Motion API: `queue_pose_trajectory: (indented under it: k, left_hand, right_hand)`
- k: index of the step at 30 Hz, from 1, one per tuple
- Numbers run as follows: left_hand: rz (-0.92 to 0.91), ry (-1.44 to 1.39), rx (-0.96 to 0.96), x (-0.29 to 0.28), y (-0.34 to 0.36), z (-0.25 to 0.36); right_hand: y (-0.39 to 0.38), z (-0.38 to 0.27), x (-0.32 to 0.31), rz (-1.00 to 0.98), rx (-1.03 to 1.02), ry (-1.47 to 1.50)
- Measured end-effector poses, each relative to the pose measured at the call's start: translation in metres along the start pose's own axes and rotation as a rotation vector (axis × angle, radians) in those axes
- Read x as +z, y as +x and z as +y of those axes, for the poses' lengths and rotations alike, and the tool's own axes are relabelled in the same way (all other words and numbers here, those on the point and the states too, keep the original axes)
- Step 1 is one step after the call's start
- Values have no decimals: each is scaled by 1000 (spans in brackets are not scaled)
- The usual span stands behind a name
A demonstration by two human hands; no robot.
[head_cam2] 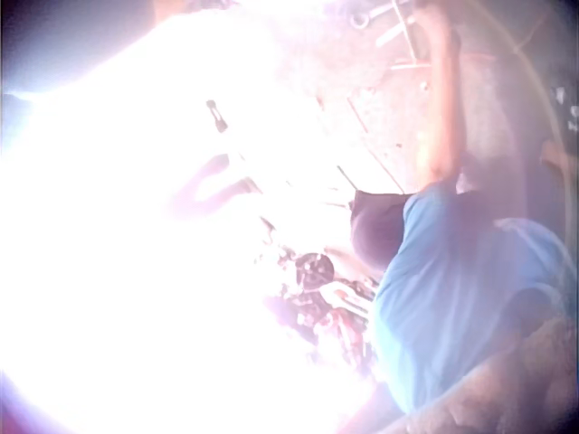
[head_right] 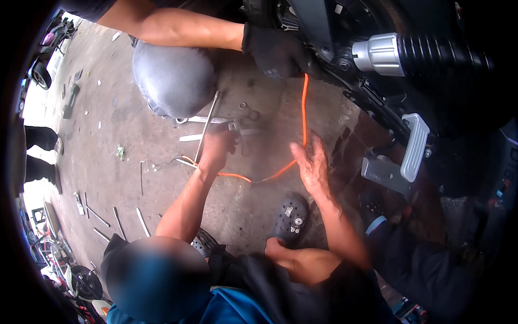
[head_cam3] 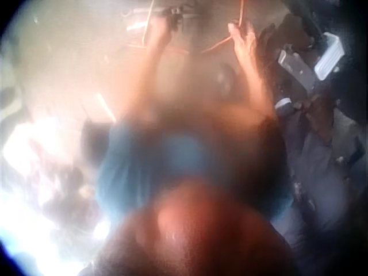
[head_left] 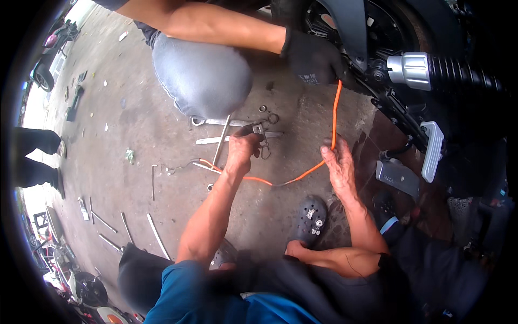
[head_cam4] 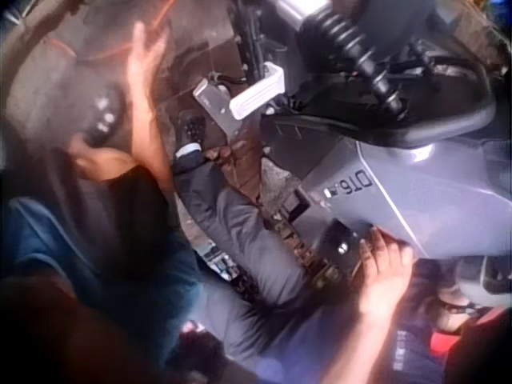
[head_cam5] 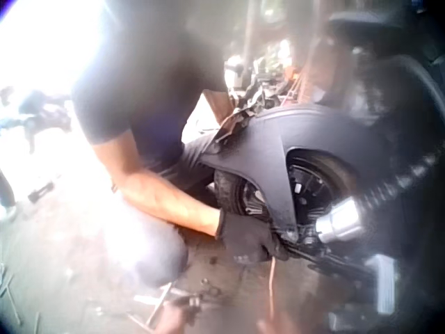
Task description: The person works on the electrical wiring near the rear wheel of an electric bicycle, stripping insulation, connecting wires, and securing components using a socket wrench.
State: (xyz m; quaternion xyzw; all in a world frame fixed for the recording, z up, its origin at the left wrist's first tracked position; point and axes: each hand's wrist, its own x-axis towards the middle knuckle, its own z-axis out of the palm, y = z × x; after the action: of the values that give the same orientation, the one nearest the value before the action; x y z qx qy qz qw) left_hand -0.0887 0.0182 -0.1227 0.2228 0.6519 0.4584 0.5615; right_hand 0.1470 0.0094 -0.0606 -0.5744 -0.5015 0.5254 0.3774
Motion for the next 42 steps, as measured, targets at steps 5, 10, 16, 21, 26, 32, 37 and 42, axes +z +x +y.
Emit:
queue_pose_trajectory:
  k: [5,10,16,21,26,32,37,42]
  left_hand:
    - [-87,-196,-22,-5,-30,20]
    - [-98,-373,15,8,-55,42]
    - [-258,-520,-11,15,-55,29]
    - [-239,-562,-30,21,-58,25]
    - [-244,-487,-46,24,-55,19]
    - [-270,-353,-18,30,-53,13]
    - [-304,-547,-93,39,-49,16]
    - [-331,-565,-76,38,-46,25]
  right_hand:
    - [13,6,6,58,-20,17]
    - [7,-3,4,103,-39,194]
    - [6,-3,-7,133,-71,171]
    - [0,-12,-2,170,-101,205]
    - [-4,-18,-4,183,-85,207]
    - [-7,-24,-5,178,-94,229]
    - [-3,-23,-11,153,-77,263]
    - [-6,-20,-17,135,-35,284]
